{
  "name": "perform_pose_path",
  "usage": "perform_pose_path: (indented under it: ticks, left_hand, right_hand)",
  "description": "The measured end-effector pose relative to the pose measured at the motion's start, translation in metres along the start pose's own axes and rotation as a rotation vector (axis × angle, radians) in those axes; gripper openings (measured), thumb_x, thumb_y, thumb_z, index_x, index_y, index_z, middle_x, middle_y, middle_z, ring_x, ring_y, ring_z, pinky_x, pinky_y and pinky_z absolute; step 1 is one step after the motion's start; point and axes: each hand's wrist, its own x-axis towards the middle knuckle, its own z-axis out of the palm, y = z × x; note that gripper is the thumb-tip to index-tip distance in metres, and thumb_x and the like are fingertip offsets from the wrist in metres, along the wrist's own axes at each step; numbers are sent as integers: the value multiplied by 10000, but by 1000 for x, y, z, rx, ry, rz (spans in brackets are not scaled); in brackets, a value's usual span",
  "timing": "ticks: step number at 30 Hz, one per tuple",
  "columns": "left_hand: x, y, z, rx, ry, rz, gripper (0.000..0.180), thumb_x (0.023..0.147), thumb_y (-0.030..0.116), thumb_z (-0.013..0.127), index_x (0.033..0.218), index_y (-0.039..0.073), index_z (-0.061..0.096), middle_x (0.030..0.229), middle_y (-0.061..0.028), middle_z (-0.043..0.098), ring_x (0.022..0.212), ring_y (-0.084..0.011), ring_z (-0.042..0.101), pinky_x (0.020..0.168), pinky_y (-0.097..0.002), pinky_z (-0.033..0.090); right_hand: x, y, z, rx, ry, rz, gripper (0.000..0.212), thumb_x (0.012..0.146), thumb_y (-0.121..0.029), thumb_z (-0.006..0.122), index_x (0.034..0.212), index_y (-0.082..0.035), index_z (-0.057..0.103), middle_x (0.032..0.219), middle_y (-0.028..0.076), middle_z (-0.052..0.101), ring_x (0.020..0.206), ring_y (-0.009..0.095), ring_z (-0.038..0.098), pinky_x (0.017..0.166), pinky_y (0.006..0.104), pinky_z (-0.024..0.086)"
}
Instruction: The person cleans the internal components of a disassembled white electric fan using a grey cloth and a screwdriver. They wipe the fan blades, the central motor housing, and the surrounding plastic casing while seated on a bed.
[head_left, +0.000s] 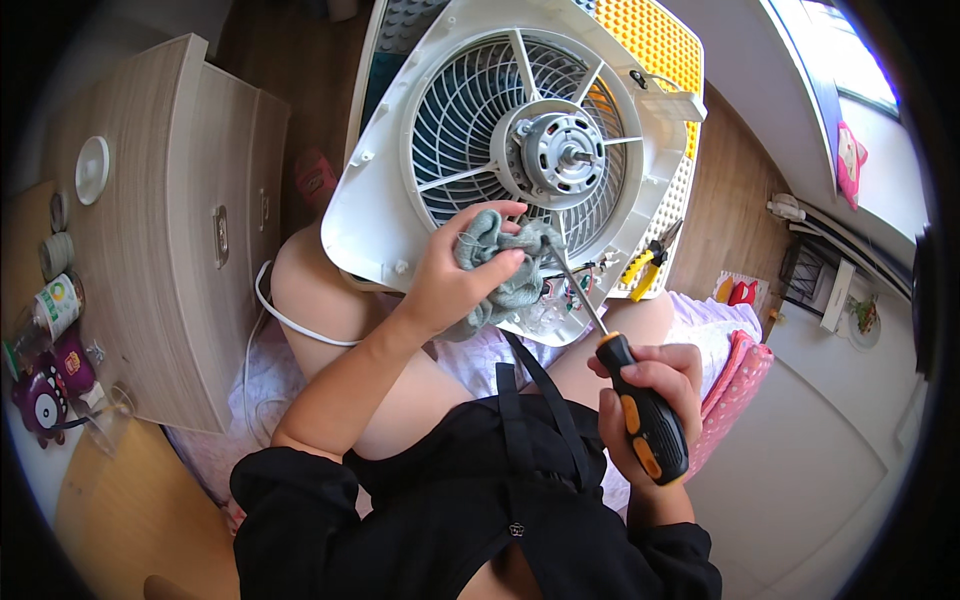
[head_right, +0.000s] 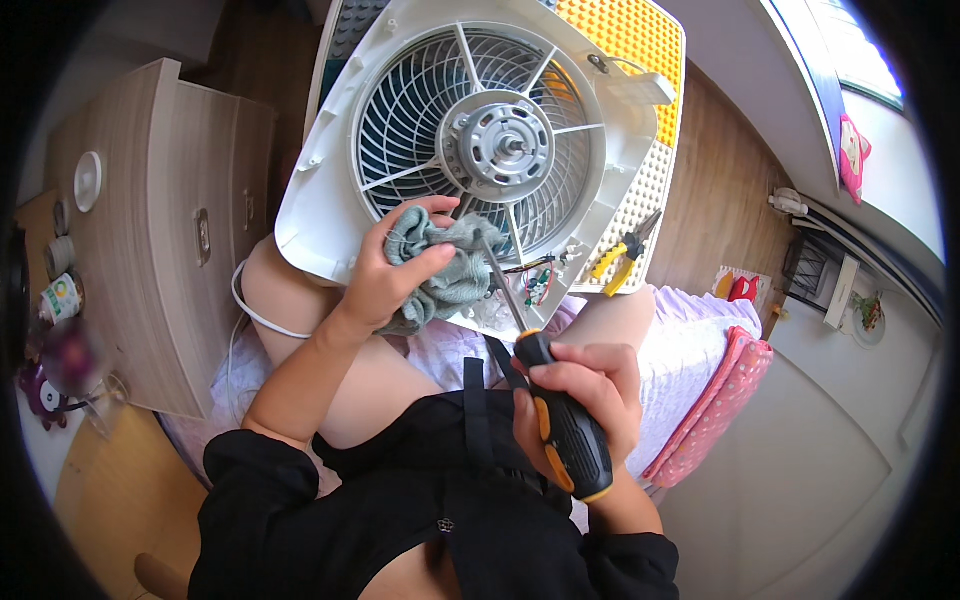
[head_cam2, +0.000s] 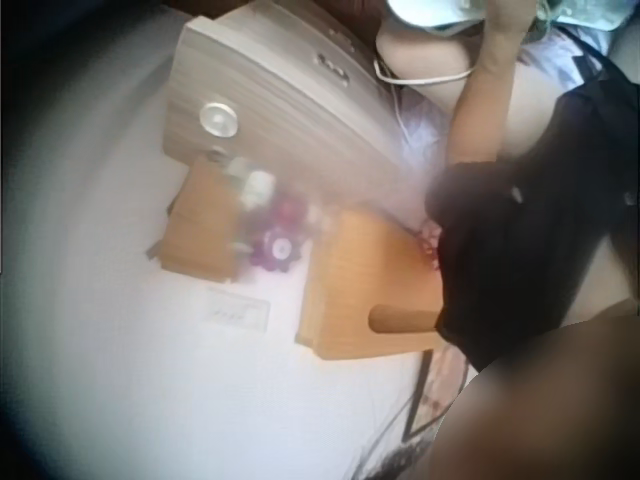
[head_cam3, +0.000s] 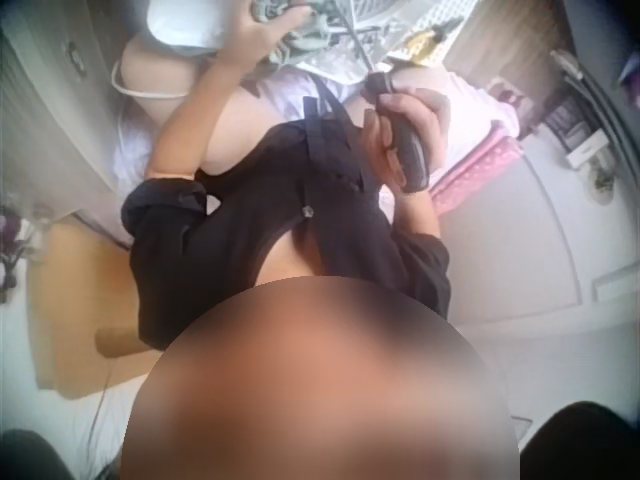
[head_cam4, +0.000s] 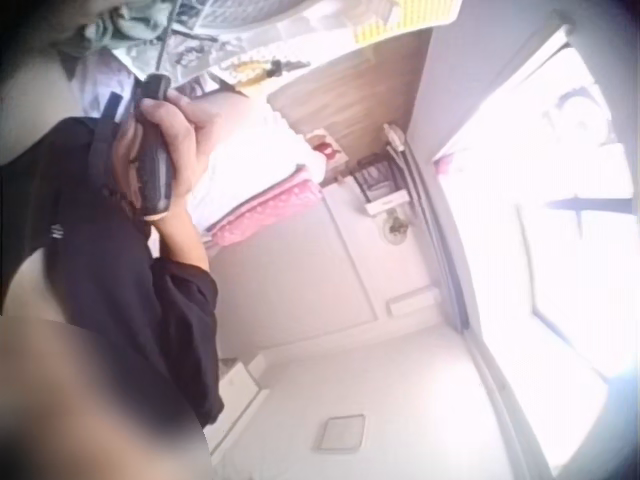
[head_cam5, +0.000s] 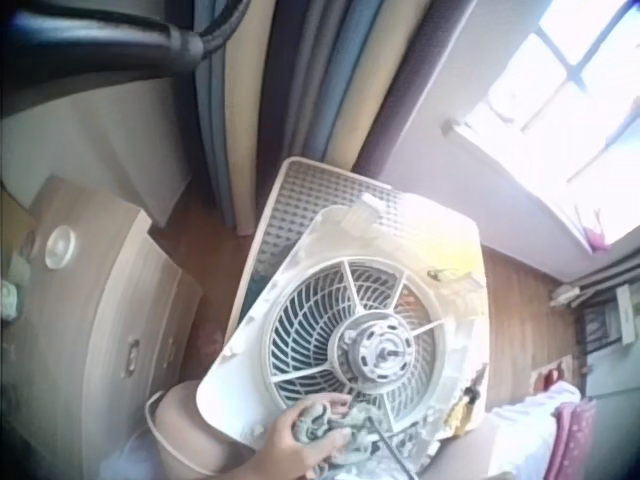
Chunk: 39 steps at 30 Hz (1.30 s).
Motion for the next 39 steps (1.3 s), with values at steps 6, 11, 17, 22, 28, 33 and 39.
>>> perform_pose_path:
  ticks: [6, 11, 17, 22, 28, 33, 39]
  left_hand:
    - [-1, -9, -8, -48, 15, -44, 208, 799, 51, 649, 997, -9, 624, 955, -41, 599, 867, -72, 558, 803, -220, 447]
    - [-7, 2, -5, -238, 160, -248, 139, 845, 113, 633, 933, 6, 642, 854, -30, 633, 776, -96, 593, 754, -236, 471]
    - [-11, -2, -3, -476, 175, -414, 168, 869, 138, 591, 986, 19, 613, 883, -45, 646, 784, -124, 622, 716, -274, 516]
    - [-14, -4, 7, -504, 192, -410, 137, 837, 61, 630, 969, 35, 601, 900, -37, 637, 807, -112, 611, 756, -268, 505]
    - [-12, 4, 20, -463, 89, -403, 178, 840, 40, 641, 1005, 29, 574, 971, -44, 617, 886, -101, 595, 795, -255, 490]
    - [-9, -10, 22, -458, 195, -338, 187, 804, -7, 640, 966, 40, 560, 931, -38, 613, 843, -99, 589, 773, -255, 481]
    - [-3, -16, 28, -312, 293, -214, 194, 771, -21, 630, 946, 25, 563, 898, -24, 604, 798, -84, 568, 720, -240, 466]
  right_hand:
    - [3, 9, -9, 140, 20, 8, 316, 698, 59, 665, 983, -36, 566, 956, 146, 515, 818, 255, 639, 716, 320, 538]
    - [-2, 19, -20, 426, -8, 141, 289, 738, 75, 627, 999, -19, 546, 1002, 147, 457, 872, 269, 646, 765, 342, 569]
    - [-6, 16, -18, 449, 14, 124, 292, 741, 51, 643, 1005, -25, 547, 1005, 149, 462, 933, 263, 609, 782, 364, 576]
    - [-3, 19, -14, 387, -17, 85, 292, 725, 49, 663, 988, -30, 562, 1000, 149, 478, 889, 249, 616, 768, 348, 577]
    - [-3, 26, 0, 253, 7, 57, 315, 679, 40, 698, 961, -45, 586, 964, 152, 528, 867, 240, 594, 737, 329, 538]
    - [-4, 17, -4, 37, -103, -61, 335, 768, 49, 628, 1042, -83, 488, 1043, 128, 431, 921, 338, 643, 786, 380, 545]
    - [-2, 17, 8, 15, -111, -83, 282, 733, 34, 672, 967, -58, 543, 997, 132, 464, 888, 306, 640, 774, 371, 546]
